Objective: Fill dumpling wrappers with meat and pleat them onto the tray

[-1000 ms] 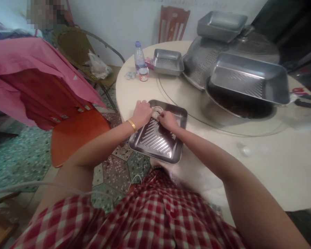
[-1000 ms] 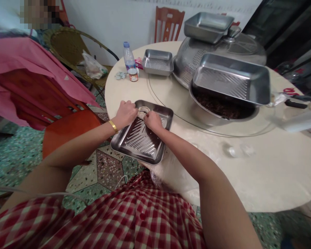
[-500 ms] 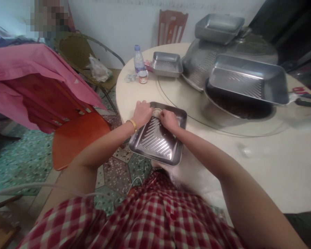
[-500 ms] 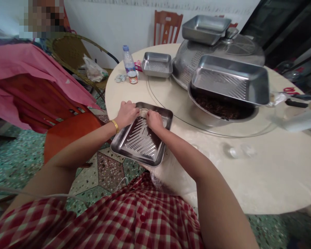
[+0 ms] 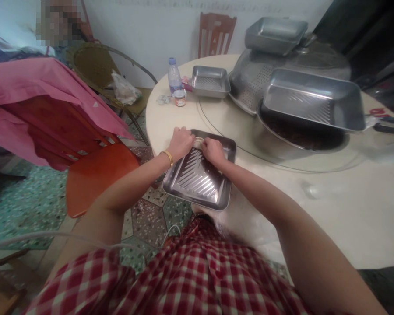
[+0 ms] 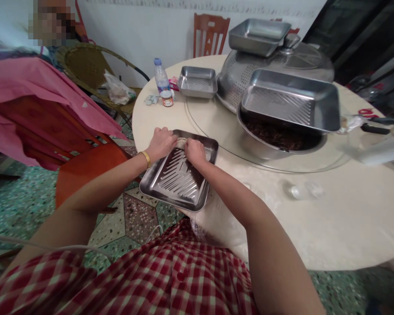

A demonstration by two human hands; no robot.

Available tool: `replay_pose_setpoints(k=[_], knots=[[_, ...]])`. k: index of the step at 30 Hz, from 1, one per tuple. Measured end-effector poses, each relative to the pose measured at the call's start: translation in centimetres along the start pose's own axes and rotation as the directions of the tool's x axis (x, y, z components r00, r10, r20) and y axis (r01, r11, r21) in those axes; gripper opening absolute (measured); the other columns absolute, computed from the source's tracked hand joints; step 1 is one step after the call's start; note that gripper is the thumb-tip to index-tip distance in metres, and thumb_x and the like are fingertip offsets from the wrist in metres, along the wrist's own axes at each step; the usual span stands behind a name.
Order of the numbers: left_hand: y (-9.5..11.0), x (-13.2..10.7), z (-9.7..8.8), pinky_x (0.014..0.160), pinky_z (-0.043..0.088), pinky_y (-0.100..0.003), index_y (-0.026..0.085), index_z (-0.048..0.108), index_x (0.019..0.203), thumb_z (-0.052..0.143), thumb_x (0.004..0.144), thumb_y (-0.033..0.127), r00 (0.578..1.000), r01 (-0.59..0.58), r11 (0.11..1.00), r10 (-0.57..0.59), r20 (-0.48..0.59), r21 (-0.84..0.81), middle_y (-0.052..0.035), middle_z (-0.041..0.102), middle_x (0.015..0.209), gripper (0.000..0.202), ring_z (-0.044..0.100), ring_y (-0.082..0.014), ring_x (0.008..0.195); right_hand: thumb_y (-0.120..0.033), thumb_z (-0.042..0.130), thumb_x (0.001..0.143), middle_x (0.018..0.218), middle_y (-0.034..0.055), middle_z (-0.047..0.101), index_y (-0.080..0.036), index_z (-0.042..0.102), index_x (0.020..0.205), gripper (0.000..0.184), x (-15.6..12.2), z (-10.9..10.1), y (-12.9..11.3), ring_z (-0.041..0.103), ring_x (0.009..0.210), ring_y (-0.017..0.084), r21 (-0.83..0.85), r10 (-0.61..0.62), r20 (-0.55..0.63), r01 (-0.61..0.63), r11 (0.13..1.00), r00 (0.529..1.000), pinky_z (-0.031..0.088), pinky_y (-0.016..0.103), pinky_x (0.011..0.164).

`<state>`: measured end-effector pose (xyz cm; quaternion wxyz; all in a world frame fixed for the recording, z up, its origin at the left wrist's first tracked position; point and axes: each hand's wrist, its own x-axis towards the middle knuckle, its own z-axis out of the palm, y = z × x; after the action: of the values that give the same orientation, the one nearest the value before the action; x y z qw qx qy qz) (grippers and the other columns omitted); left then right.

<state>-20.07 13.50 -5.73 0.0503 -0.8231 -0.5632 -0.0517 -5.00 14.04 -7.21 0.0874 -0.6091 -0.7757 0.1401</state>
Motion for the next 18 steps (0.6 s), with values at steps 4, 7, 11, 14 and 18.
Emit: replay_pose_setpoints(k=[4,7,11,14,18], knots=[[-0.11,-0.21,0.07,0.083,0.031,-0.046,0.014,0.069,0.087,0.045,0.095,0.024,1.000,0.000,1.000,0.000,-0.010,0.001,-0.0163,0.067,0.093,0.027,0.052,-0.0319,0.100,-0.024,0.040,0.097,0.112,0.0159,0.073,-0.016,0.068,0.109,0.031,0.01,0.08,-0.03,0.067,0.106,0.028,-0.010,-0.008,0.003,0.008,1.000,1.000,0.048,0.035,0.092],[-0.15,-0.40,0.10,0.082,0.031,-0.047,0.014,0.070,0.082,0.045,0.092,0.022,1.000,-0.003,1.000,0.003,-0.010,0.009,-0.0182,0.067,0.091,0.028,0.051,-0.0333,0.098,-0.024,0.041,0.097,0.112,0.0160,0.073,-0.016,0.068,0.110,0.031,-0.09,0.03,-0.05,0.067,0.107,0.028,-0.017,-0.013,0.008,0.013,1.000,1.000,0.049,0.035,0.093],[0.00,-0.42,0.27,0.083,0.031,-0.048,0.014,0.068,0.075,0.044,0.091,0.017,1.000,-0.003,1.000,0.004,-0.016,0.013,-0.0179,0.067,0.090,0.029,0.050,-0.0327,0.099,-0.025,0.043,0.096,0.114,0.0184,0.072,-0.014,0.069,0.108,0.031,-0.37,-0.21,-0.05,0.068,0.108,0.028,-0.032,-0.005,0.025,0.006,0.999,1.000,0.049,0.035,0.093],[0.20,-0.20,0.42,0.085,0.031,-0.047,0.014,0.067,0.073,0.045,0.091,0.014,1.000,0.013,1.000,-0.013,-0.016,0.008,-0.0167,0.066,0.089,0.029,0.049,-0.0314,0.100,-0.027,0.044,0.097,0.115,0.0206,0.072,-0.012,0.070,0.108,0.032,-0.58,-0.32,-0.08,0.068,0.108,0.029,-0.045,-0.004,0.040,0.006,0.999,0.999,0.050,0.036,0.092],[0.46,-0.03,0.32,0.087,0.031,-0.047,0.014,0.068,0.073,0.045,0.091,0.014,0.999,0.032,0.999,-0.032,0.009,0.023,-0.0168,0.067,0.089,0.029,0.049,-0.0312,0.101,-0.023,0.040,0.098,0.115,0.0216,0.071,-0.011,0.070,0.109,0.034,-0.63,-0.21,-0.17,0.069,0.109,0.029,-0.063,-0.008,0.043,0.011,0.998,0.999,0.050,0.035,0.093]])
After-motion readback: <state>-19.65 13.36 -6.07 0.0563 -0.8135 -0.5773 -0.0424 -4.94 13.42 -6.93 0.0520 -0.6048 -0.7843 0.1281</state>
